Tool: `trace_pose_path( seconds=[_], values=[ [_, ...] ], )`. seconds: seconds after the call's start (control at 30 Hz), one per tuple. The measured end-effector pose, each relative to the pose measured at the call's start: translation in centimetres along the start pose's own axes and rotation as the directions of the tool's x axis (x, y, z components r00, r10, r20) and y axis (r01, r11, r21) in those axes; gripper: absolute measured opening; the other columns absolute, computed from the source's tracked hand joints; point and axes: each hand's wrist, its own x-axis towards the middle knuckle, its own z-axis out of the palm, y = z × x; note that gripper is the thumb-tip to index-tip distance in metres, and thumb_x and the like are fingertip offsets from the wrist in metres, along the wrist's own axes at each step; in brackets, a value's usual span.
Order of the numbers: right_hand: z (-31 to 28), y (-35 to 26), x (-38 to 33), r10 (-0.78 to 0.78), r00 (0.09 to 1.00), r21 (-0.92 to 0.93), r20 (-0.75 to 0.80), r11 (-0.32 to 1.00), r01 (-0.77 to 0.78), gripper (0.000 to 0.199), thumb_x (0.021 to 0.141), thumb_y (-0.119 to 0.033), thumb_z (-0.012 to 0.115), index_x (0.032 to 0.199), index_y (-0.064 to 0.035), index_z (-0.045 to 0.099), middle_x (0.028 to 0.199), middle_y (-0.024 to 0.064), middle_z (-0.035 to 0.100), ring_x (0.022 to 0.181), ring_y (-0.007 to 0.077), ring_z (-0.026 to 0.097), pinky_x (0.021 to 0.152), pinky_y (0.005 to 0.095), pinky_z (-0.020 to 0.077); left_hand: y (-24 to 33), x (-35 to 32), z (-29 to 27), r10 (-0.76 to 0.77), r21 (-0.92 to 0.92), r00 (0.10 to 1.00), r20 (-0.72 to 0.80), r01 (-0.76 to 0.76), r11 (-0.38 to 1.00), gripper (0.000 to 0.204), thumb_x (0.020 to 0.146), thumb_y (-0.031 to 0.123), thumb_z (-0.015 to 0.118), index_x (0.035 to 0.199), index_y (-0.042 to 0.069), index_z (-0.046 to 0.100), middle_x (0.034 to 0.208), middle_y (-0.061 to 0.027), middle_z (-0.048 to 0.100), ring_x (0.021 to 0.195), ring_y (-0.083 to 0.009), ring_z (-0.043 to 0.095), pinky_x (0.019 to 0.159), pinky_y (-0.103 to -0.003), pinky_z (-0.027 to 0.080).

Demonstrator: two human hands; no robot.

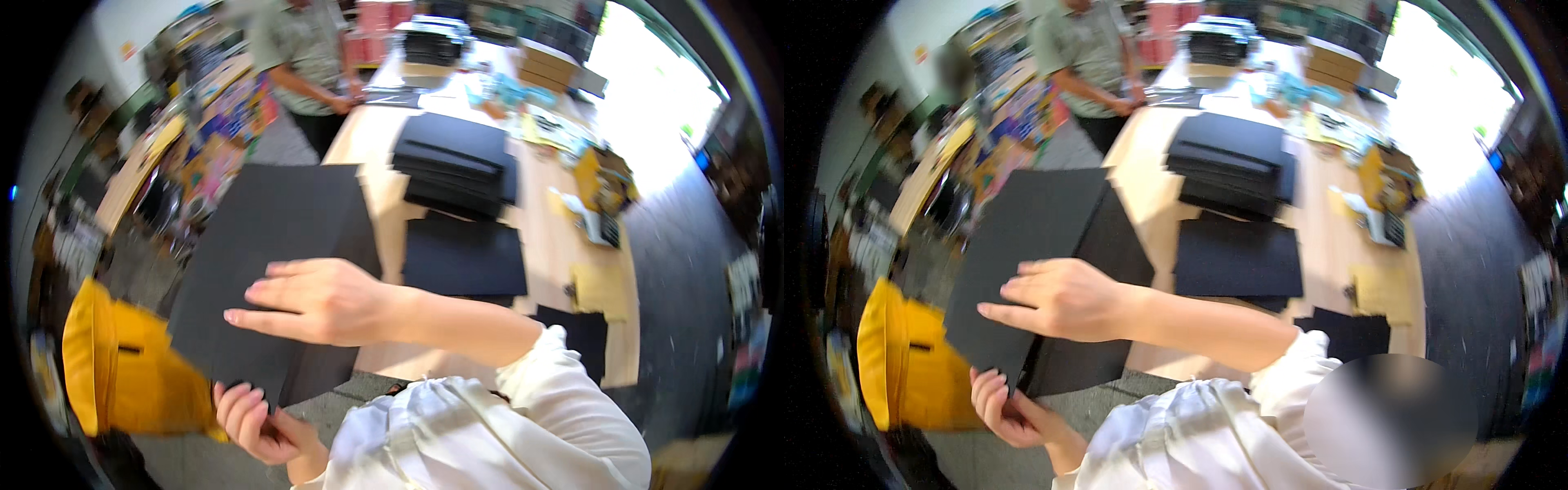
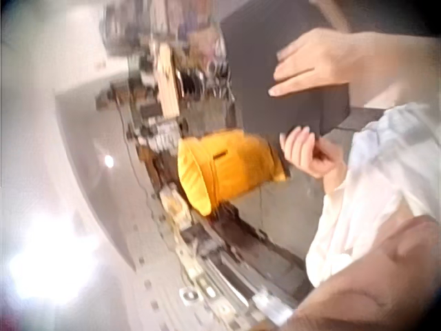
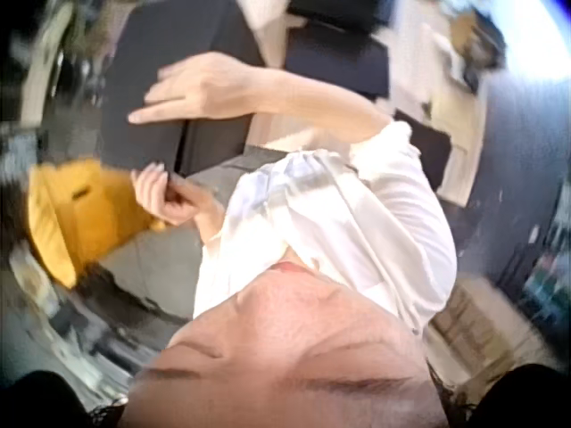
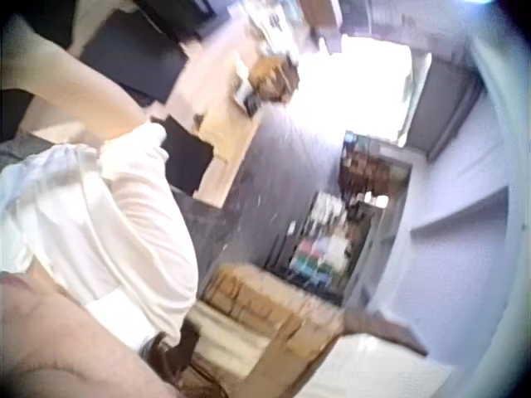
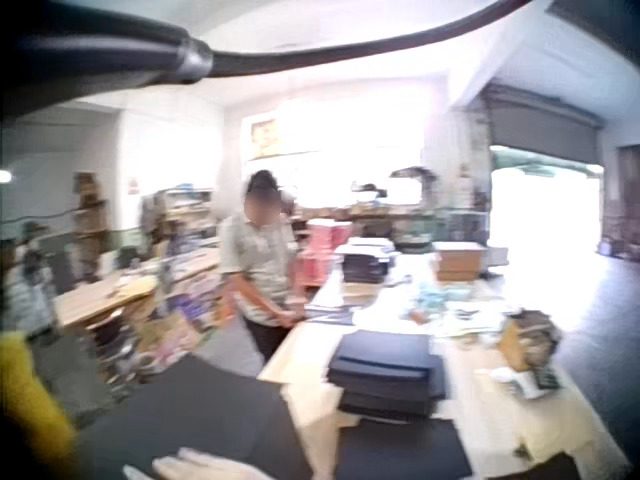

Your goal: The person repeatedly picks up black rectangular sheets from a table, folds each one in half, and places the folded sheet onto a growing stack. The process is performed by hand without tools, and the folded items accumulate on the table throughout the clip.

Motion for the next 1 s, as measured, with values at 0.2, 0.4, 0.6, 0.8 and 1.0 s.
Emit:
trace_pose_path(
  seconds=[0.2, 0.4, 0.6, 0.8, 1.0],
  values=[
    [-9.5, -4.3, -3.7, 0.070, 0.989, -0.220, -0.127, 0.971, -0.097, 0.025, 0.084, -0.012, 0.060, 0.104, -0.0022, 0.069, 0.103, 0.0184, 0.070, 0.092, 0.0273, 0.071, 0.083, 0.0352, 0.0588, 3.1, -0.1, 3.7, 0.407, -0.126, 0.839, -0.360, -0.476, 0.870, 0.014, 0.090, 0.024, 0.062, 0.095, 0.011, 0.059, 0.092, -0.0067, 0.052, 0.089, -0.0246, 0.055, 0.093, -0.048, 0.042],
    [-20.2, -15.4, -11.7, 0.738, 0.604, -0.349, -0.302, 0.503, -0.790, 0.032, 0.082, -0.011, 0.072, 0.111, -0.0010, 0.064, 0.099, 0.0170, 0.072, 0.082, 0.0275, 0.073, 0.070, 0.0323, 0.0587, 8.9, -2.6, 7.1, 0.321, -0.483, 0.913, 0.252, -0.169, 0.859, 0.058, 0.083, 0.032, 0.066, 0.130, 0.007, 0.046, 0.140, -0.0250, 0.037, 0.130, -0.0478, 0.038, 0.106, -0.069, 0.026],
    [-19.2, -22.3, -16.4, 0.851, -0.033, -0.009, -0.524, -0.044, -0.999, 0.035, 0.088, -0.009, 0.068, 0.117, 0.0010, 0.052, 0.087, 0.0219, 0.068, 0.081, 0.0361, 0.069, 0.063, 0.0362, 0.0537, 15.3, -12.7, 16.9, -0.031, -0.480, 0.506, 0.862, 0.834, 0.271, 0.082, 0.089, 0.016, 0.069, 0.149, -0.006, 0.017, 0.152, -0.0210, 0.022, 0.142, -0.0305, 0.022, 0.116, -0.039, 0.019],
    [-17.9, -24.4, -17.0, 0.881, -0.233, 0.378, -0.411, -0.068, -0.923, 0.032, 0.097, -0.013, 0.059, 0.124, 0.0027, 0.055, 0.088, 0.0114, 0.069, 0.082, 0.0135, 0.066, 0.068, 0.0260, 0.0497, 15.2, -18.8, 17.3, 0.128, -0.102, 0.116, 0.985, 0.989, -0.111, 0.058, 0.099, 0.041, 0.053, 0.141, 0.005, 0.036, 0.131, -0.0049, 0.049, 0.120, -0.0166, 0.046, 0.102, -0.033, 0.037],
    [-16.3, -25.2, -15.7, 0.962, -0.272, 0.794, 0.040, -0.196, -0.576, 0.034, 0.099, -0.015, 0.058, 0.128, 0.0014, 0.060, 0.093, -0.0024, 0.065, 0.081, 0.0037, 0.054, 0.069, 0.0191, 0.0419, 12.5, -22.7, 18.9, 0.316, -0.082, 0.299, 0.901, 0.830, -0.552, 0.057, 0.091, 0.058, 0.053, 0.123, 0.011, 0.047, 0.083, 0.0010, 0.045, 0.069, -0.0124, 0.045, 0.061, -0.027, 0.041]
  ],
)
